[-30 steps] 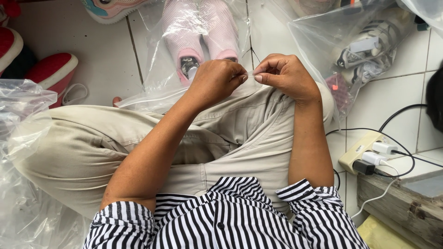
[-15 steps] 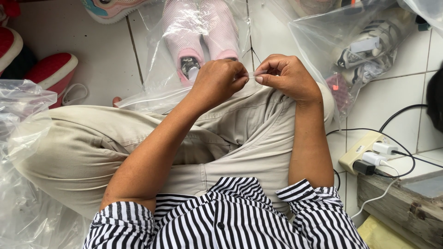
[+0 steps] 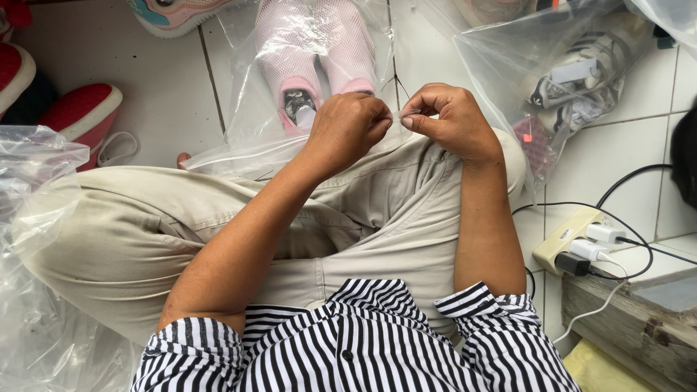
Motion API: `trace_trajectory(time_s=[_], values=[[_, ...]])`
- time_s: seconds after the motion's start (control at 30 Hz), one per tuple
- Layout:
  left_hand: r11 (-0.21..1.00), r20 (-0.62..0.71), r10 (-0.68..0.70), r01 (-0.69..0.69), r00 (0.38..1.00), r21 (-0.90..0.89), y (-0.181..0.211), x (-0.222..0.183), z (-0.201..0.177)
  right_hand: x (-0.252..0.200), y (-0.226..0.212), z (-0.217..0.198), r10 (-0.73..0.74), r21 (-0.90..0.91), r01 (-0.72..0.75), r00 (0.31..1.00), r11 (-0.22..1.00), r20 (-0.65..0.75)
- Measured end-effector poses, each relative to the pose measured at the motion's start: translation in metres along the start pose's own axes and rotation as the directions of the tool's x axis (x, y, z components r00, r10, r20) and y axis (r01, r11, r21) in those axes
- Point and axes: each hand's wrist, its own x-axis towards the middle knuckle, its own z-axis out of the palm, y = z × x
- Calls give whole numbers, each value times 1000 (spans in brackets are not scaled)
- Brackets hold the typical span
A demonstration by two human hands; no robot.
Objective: The person puts pink shoes into a plastic bag, seals the bag, and then repeats the process with a pair of light blue and white shoes.
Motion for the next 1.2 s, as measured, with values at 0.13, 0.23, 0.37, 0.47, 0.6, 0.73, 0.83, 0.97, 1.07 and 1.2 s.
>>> trace_trajectory(time_s=[0.13, 0.23, 0.37, 0.47, 0.6, 0.73, 0.83, 0.97, 1.07, 1.2], values=[[1000, -15, 1, -2, 1000, 0, -1, 0, 2, 0, 0, 0, -13, -11, 12, 1000, 1000, -7], [1000, -25, 10, -10, 1000, -3, 1, 0, 2, 0, 4, 1, -26, -31, 26, 1000, 999, -16], [1000, -37, 8, -8, 999, -3, 2, 0, 2, 1, 5, 2, -43, -60, 42, 999, 997, -27], [1000, -45, 3, -3, 999, 9, 3, -1, 3, 1, 4, 2, -31, -79, 29, 999, 996, -20], [999, -56, 19, -18, 998, 27, 3, -1, 3, -1, 5, 2, 3, -51, -1, 999, 999, 33], [999, -44, 24, -22, 999, 40, 3, -2, 4, -1, -6, 7, -17, -73, 22, 998, 997, 68], [997, -48, 44, -41, 998, 65, 2, -2, 6, 0, 1, 8, -11, -97, 16, 998, 995, 58], [997, -50, 43, -40, 998, 70, 2, -2, 9, 1, 3, 7, -39, -130, 44, 998, 991, 43], [995, -30, 47, -44, 998, 93, 1, -3, 12, 2, 3, 7, -54, -149, 59, 998, 987, 36], [995, 101, 19, -28, 995, 92, 11, -1, -8, 1, 4, 7, -64, -147, 64, 998, 987, 10]])
